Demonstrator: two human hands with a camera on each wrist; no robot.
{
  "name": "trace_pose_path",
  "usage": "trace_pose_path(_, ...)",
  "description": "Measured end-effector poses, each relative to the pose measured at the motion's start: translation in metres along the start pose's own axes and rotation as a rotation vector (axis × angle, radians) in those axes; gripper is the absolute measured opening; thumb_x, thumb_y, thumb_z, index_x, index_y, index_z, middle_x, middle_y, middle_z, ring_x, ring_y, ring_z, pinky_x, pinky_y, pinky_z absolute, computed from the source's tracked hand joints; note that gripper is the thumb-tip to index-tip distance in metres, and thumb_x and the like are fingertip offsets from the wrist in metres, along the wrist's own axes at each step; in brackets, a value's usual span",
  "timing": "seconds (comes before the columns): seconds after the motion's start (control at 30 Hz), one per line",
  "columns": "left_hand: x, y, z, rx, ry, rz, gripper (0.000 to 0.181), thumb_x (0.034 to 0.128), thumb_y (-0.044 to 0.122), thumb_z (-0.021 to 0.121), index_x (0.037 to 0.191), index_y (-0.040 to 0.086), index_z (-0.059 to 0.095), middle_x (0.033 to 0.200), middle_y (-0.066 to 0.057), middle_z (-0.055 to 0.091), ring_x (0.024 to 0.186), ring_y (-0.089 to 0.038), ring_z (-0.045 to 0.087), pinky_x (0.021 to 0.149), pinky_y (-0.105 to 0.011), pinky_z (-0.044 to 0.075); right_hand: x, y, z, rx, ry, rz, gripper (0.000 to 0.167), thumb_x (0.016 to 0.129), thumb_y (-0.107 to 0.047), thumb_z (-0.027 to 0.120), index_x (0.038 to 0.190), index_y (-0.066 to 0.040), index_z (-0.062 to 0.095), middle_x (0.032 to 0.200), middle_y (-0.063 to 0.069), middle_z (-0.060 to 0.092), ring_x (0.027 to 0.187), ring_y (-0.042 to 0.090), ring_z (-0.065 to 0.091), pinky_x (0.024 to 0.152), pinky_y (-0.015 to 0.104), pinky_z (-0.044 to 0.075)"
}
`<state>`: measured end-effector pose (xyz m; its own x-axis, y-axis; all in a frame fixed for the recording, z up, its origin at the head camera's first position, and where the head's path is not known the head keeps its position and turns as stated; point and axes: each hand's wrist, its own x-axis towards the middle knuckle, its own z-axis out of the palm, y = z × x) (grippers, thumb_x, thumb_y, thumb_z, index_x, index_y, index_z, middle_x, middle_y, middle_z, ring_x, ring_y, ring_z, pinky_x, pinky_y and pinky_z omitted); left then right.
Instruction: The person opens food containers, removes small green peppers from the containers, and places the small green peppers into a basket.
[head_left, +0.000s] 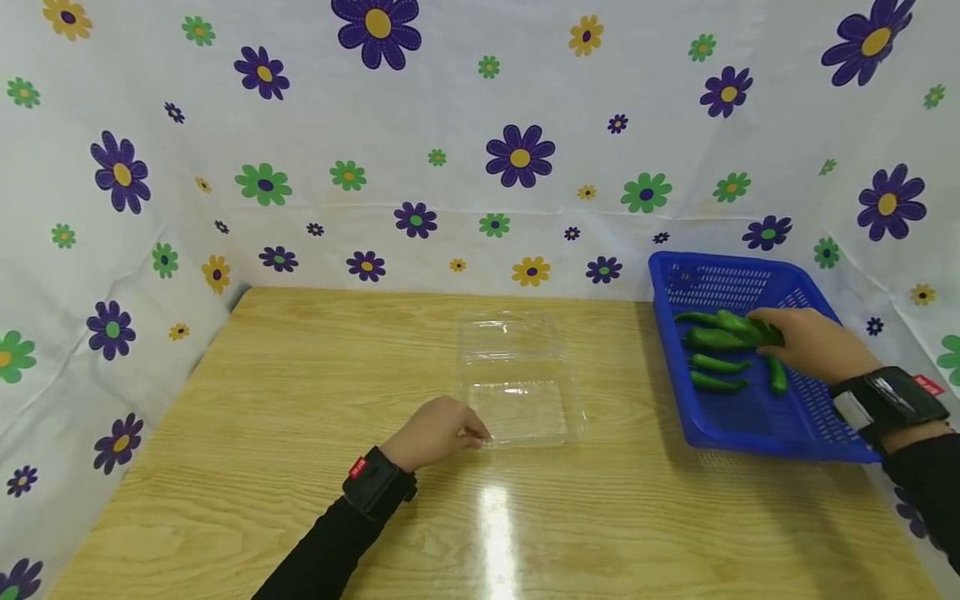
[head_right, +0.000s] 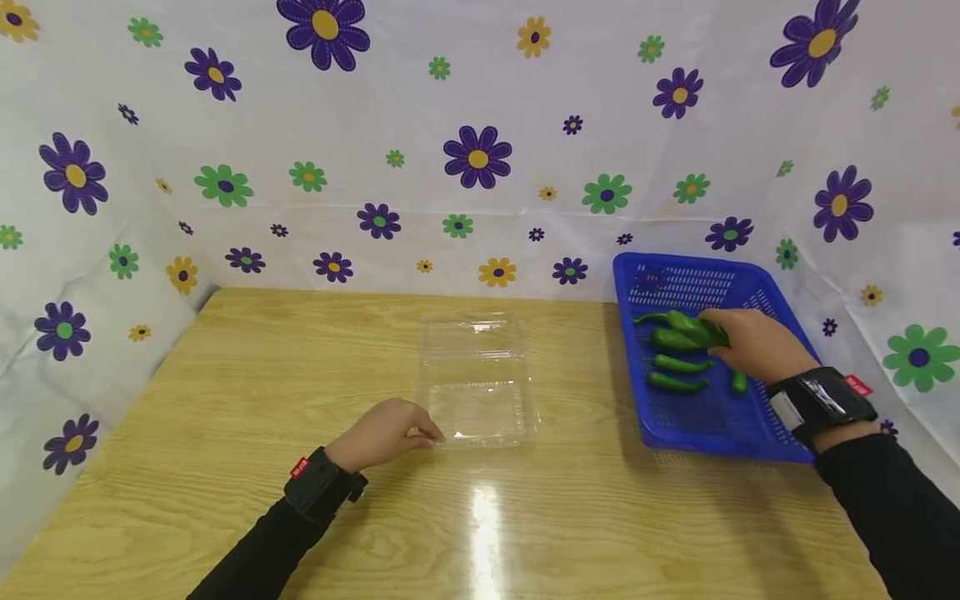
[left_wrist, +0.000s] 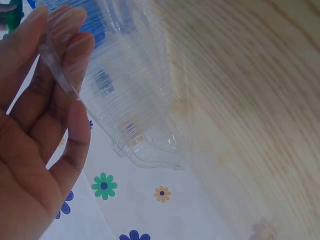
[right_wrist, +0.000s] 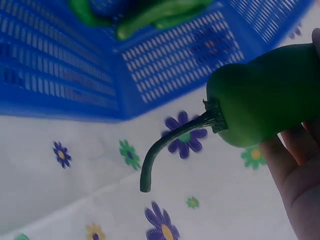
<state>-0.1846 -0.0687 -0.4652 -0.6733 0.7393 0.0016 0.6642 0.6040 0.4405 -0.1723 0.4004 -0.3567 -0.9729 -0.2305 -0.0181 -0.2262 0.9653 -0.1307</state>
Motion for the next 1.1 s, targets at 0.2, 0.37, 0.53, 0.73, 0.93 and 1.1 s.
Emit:
trace_pose_path(0.2, 0.0, -0.001, -0.001, 0.005, -0.001, 0.006, 0.013, 0.0832, 0.017, 0.07, 0.095, 0.016, 0.076, 0.093, 0.002, 0.074, 0.083, -0.012, 0.068, 0.072, -0.022, 0.053, 0.001, 0.011, 0.032, 0.003, -0.111, -0.055, 0.036, 0.077, 0.001, 0.071, 0.111, 0.009, 0.062, 0.089, 0.014, 0.068, 0.077, 0.024, 0.063, 0.069, 0.045, 0.054)
trace_pose_path(0.37, 0.0, -0.002, 0.0, 0.0, 0.0, 0.006, 0.014, 0.0834, 0.018, 0.07, 0.096, 0.017, 0.076, 0.093, 0.002, 0.074, 0.084, -0.013, 0.068, 0.073, -0.022, 0.053, 0.002, 0.015, 0.052, -0.004, -0.153, -0.108, 0.028, 0.073, 0.005, 0.072, 0.101, 0.006, 0.067, 0.08, 0.006, 0.066, 0.07, 0.019, 0.06, 0.064, 0.039, 0.053)
trace_pose_path(0.53, 0.001, -0.002, 0.0, -0.003, -0.001, 0.006, 0.014, 0.0832, 0.018, 0.07, 0.096, 0.016, 0.076, 0.093, 0.002, 0.074, 0.084, -0.013, 0.068, 0.073, -0.023, 0.053, 0.005, 0.015, 0.065, 0.004, -0.178, -0.164, 0.021, 0.07, 0.003, 0.075, 0.09, -0.003, 0.07, 0.073, -0.004, 0.063, 0.064, 0.008, 0.054, 0.058, 0.03, 0.05)
trace_pose_path(0.73, 0.001, -0.003, 0.0, -0.001, -0.01, -0.005, 0.014, 0.0833, 0.018, 0.07, 0.096, 0.017, 0.076, 0.094, 0.002, 0.074, 0.085, -0.013, 0.068, 0.073, -0.023, 0.053, 0.009, 0.012, 0.069, -0.023, -0.244, -0.155, 0.024, 0.07, 0.005, 0.073, 0.092, -0.001, 0.07, 0.075, -0.001, 0.066, 0.065, 0.01, 0.058, 0.058, 0.033, 0.053)
trace_pose_path(0.93, 0.0, -0.002, 0.0, -0.012, -0.011, -0.014, 0.014, 0.0833, 0.018, 0.07, 0.096, 0.017, 0.076, 0.093, 0.002, 0.074, 0.085, -0.013, 0.068, 0.073, -0.022, 0.053, 0.014, 0.007, 0.072, -0.09, -0.319, -0.137, 0.023, 0.069, -0.002, 0.077, 0.091, -0.003, 0.069, 0.076, 0.0, 0.064, 0.067, 0.016, 0.059, 0.06, 0.034, 0.052)
trace_pose_path(1.1, -0.001, 0.0, -0.001, -0.024, -0.011, -0.017, 0.014, 0.0834, 0.017, 0.07, 0.095, 0.016, 0.076, 0.093, 0.002, 0.074, 0.085, -0.013, 0.068, 0.073, -0.023, 0.053, 0.016, 0.005, 0.076, -0.148, -0.343, -0.158, 0.033, 0.063, -0.003, 0.082, 0.094, -0.001, 0.069, 0.08, 0.003, 0.067, 0.073, 0.021, 0.063, 0.062, 0.04, 0.053)
